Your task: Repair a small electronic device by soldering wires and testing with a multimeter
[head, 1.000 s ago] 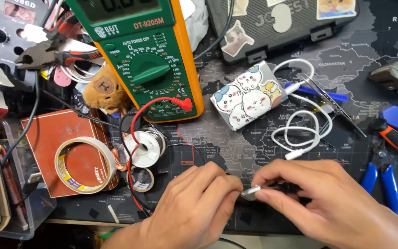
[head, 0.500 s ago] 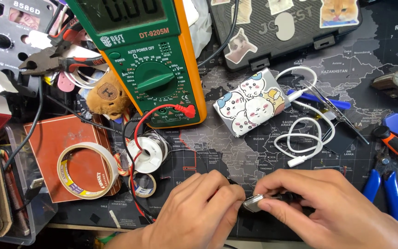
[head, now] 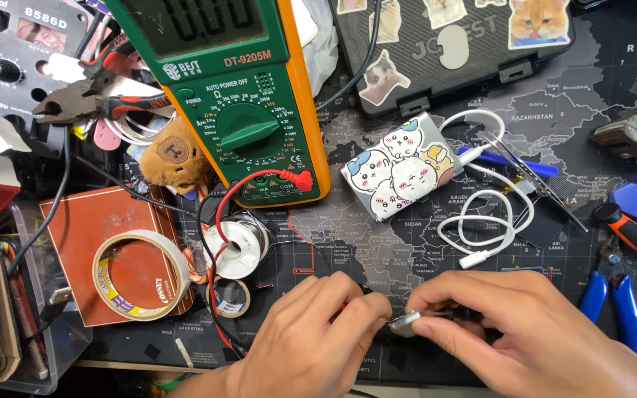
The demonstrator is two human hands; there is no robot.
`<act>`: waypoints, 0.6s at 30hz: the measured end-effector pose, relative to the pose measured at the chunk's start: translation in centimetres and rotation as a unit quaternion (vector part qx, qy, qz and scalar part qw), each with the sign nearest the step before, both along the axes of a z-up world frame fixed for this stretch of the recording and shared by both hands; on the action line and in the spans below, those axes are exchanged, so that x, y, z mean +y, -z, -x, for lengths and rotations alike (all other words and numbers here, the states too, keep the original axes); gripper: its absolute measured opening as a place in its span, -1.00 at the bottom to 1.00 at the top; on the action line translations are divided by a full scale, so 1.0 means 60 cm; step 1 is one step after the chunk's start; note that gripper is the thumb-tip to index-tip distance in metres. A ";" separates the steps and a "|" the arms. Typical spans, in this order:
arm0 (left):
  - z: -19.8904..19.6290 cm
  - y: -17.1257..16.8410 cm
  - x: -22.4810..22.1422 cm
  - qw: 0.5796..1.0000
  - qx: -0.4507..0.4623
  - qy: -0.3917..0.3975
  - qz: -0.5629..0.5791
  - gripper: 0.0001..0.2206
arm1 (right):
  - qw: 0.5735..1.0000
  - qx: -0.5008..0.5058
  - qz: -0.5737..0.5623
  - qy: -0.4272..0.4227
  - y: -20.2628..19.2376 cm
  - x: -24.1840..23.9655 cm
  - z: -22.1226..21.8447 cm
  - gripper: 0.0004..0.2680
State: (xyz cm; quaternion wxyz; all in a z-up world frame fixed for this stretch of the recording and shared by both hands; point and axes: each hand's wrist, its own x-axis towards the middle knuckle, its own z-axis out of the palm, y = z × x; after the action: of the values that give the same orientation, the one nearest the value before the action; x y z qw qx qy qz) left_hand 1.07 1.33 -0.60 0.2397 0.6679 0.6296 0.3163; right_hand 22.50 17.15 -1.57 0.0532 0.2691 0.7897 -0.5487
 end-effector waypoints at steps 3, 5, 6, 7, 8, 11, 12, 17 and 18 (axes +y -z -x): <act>-0.001 0.004 0.000 0.999 0.031 -0.009 -0.009 -0.93 | 0.983 0.100 -0.148 -0.039 0.005 0.000 0.013 -0.88; -0.001 0.004 0.001 0.999 0.047 -0.018 -0.015 -0.93 | 0.979 0.106 -0.169 -0.045 0.002 0.003 0.016 -0.89; -0.002 0.004 0.002 0.997 0.063 -0.026 -0.021 -0.93 | 0.974 0.112 -0.191 -0.051 0.000 0.004 0.017 -0.89; -0.001 0.003 0.003 0.998 0.062 -0.026 -0.021 -0.93 | 0.974 0.110 -0.191 -0.051 0.003 -0.001 0.012 -0.89; -0.001 0.002 0.005 0.997 0.064 -0.036 -0.037 -0.92 | 0.966 0.088 -0.240 -0.046 0.005 -0.004 0.008 -0.90; 0.001 0.003 0.005 0.993 0.086 -0.053 -0.058 -0.90 | 0.952 0.061 -0.288 -0.078 0.000 0.000 0.004 -0.85; 0.001 0.004 0.005 0.991 0.107 -0.058 -0.061 -0.89 | 0.949 0.059 -0.287 -0.114 -0.004 0.005 0.004 -0.83; 0.001 0.008 0.005 0.988 0.133 -0.030 -0.069 -0.90 | 0.943 -0.019 -0.285 -0.171 0.002 0.013 -0.012 -0.81; 0.000 0.010 0.005 0.987 0.142 -0.025 -0.070 -0.91 | 0.943 -0.027 -0.278 -0.179 0.002 0.014 -0.012 -0.80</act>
State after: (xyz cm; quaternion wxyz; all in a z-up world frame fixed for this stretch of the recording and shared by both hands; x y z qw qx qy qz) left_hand 1.04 1.60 -1.22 0.0925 0.7053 0.6502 0.2670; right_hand 23.24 18.01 -1.71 0.0947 0.1423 0.9442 -0.2815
